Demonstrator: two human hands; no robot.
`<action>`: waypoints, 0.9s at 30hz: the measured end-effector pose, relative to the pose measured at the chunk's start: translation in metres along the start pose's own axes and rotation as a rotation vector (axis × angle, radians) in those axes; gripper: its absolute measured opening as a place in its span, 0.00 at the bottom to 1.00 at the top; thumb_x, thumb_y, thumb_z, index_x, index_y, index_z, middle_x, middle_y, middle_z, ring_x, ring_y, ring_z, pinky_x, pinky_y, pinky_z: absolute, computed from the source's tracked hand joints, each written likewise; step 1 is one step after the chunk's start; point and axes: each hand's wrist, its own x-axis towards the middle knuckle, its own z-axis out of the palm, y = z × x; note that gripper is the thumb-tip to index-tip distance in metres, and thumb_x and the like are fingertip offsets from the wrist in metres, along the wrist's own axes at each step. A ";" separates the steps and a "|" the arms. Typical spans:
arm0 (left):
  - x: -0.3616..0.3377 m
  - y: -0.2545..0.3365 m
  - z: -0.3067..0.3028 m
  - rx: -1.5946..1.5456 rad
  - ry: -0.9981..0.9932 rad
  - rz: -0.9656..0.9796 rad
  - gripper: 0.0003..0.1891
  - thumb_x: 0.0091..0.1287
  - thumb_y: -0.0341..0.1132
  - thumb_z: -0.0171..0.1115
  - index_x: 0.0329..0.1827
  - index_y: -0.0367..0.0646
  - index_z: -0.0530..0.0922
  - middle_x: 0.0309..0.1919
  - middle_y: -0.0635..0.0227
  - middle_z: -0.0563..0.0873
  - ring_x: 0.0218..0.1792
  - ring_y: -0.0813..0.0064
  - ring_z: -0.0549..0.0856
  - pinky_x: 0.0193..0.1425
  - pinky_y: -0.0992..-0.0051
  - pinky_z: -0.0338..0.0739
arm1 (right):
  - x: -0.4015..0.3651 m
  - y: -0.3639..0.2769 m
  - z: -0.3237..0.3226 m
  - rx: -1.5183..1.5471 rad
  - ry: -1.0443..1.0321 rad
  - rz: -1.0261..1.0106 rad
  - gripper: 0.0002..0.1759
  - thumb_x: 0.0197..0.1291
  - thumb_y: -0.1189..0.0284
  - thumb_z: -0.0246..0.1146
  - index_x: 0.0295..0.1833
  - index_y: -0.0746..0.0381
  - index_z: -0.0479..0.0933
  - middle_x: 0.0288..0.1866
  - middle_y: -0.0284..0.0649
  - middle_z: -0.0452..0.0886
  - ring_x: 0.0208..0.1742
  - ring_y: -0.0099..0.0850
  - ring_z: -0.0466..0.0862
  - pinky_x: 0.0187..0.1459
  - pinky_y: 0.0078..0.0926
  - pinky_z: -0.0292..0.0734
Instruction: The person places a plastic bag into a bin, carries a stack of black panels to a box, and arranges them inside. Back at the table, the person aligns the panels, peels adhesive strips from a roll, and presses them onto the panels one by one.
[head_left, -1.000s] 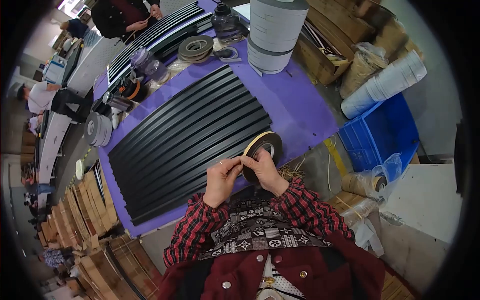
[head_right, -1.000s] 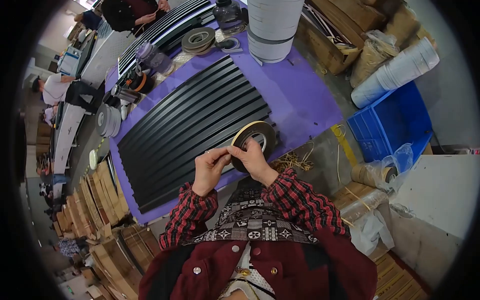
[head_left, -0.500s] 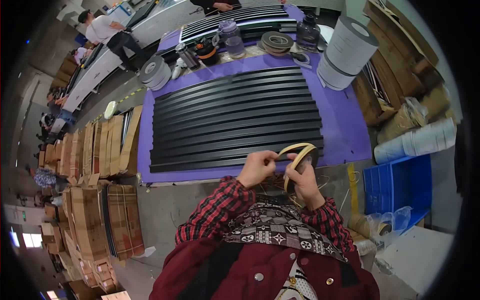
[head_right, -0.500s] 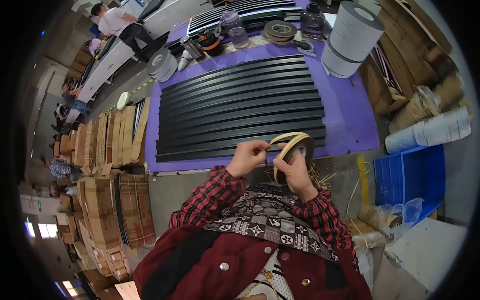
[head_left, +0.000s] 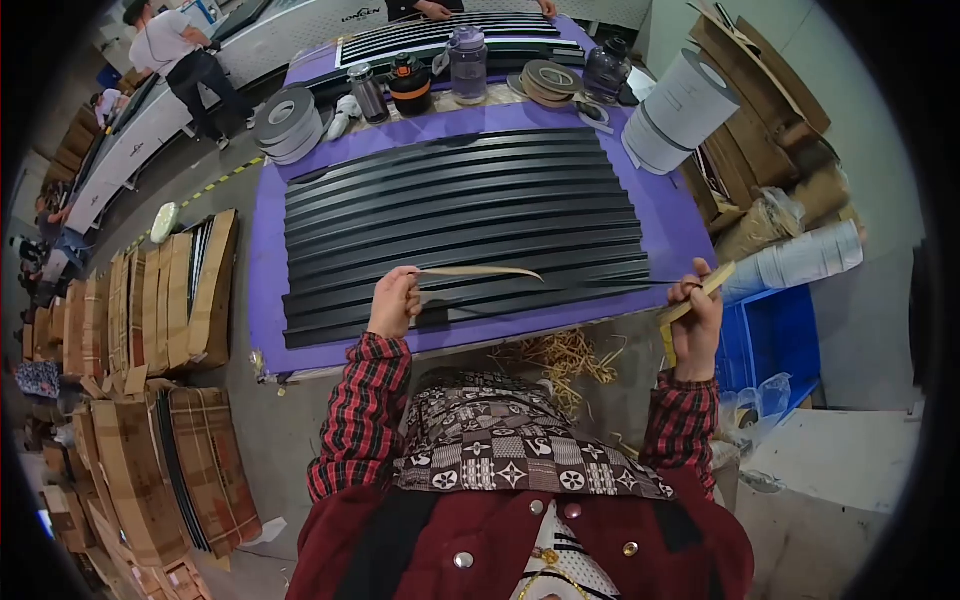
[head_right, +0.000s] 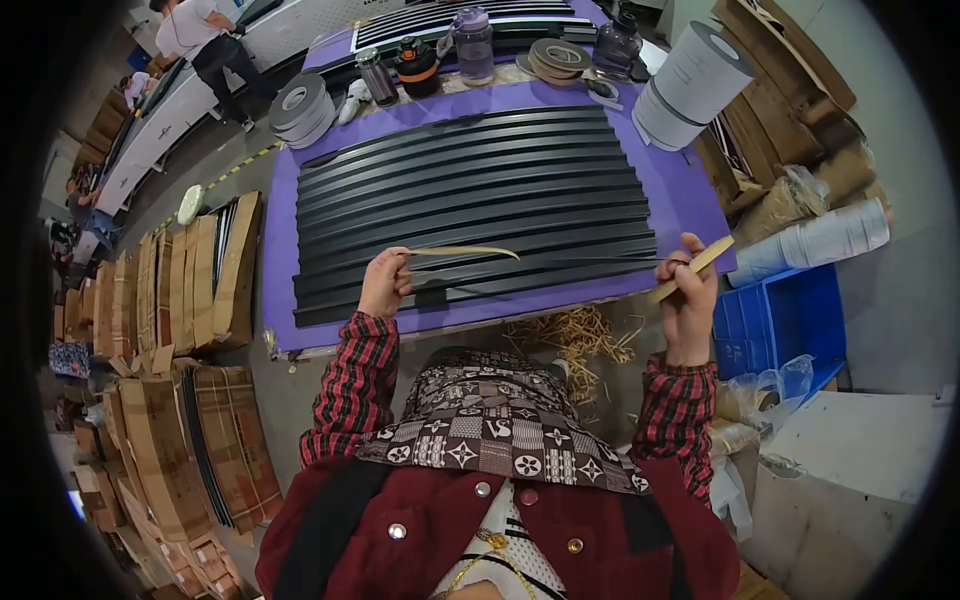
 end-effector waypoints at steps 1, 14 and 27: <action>0.001 0.004 -0.004 0.004 -0.019 -0.018 0.03 0.59 0.27 0.47 0.33 0.40 0.70 0.15 0.76 0.68 0.15 0.84 0.67 0.19 0.84 0.62 | -0.003 0.000 -0.001 -0.009 0.022 -0.010 0.25 0.44 0.75 0.59 0.50 0.67 0.63 0.26 0.35 0.70 0.28 0.23 0.70 0.35 0.20 0.66; -0.012 0.032 0.070 0.706 -0.707 -0.073 0.13 0.52 0.23 0.51 0.42 0.37 0.72 0.22 0.74 0.74 0.20 0.87 0.71 0.22 0.86 0.63 | -0.061 -0.036 -0.058 0.070 0.348 -0.101 0.19 0.44 0.75 0.59 0.45 0.62 0.66 0.30 0.35 0.73 0.31 0.24 0.72 0.35 0.22 0.69; 0.054 -0.010 0.157 -0.517 -0.599 -0.140 0.10 0.67 0.35 0.43 0.31 0.40 0.69 0.15 0.75 0.60 0.16 0.82 0.60 0.20 0.82 0.57 | -0.089 -0.067 -0.176 0.098 0.183 -0.217 0.22 0.41 0.74 0.60 0.44 0.61 0.62 0.26 0.33 0.71 0.27 0.22 0.70 0.32 0.19 0.65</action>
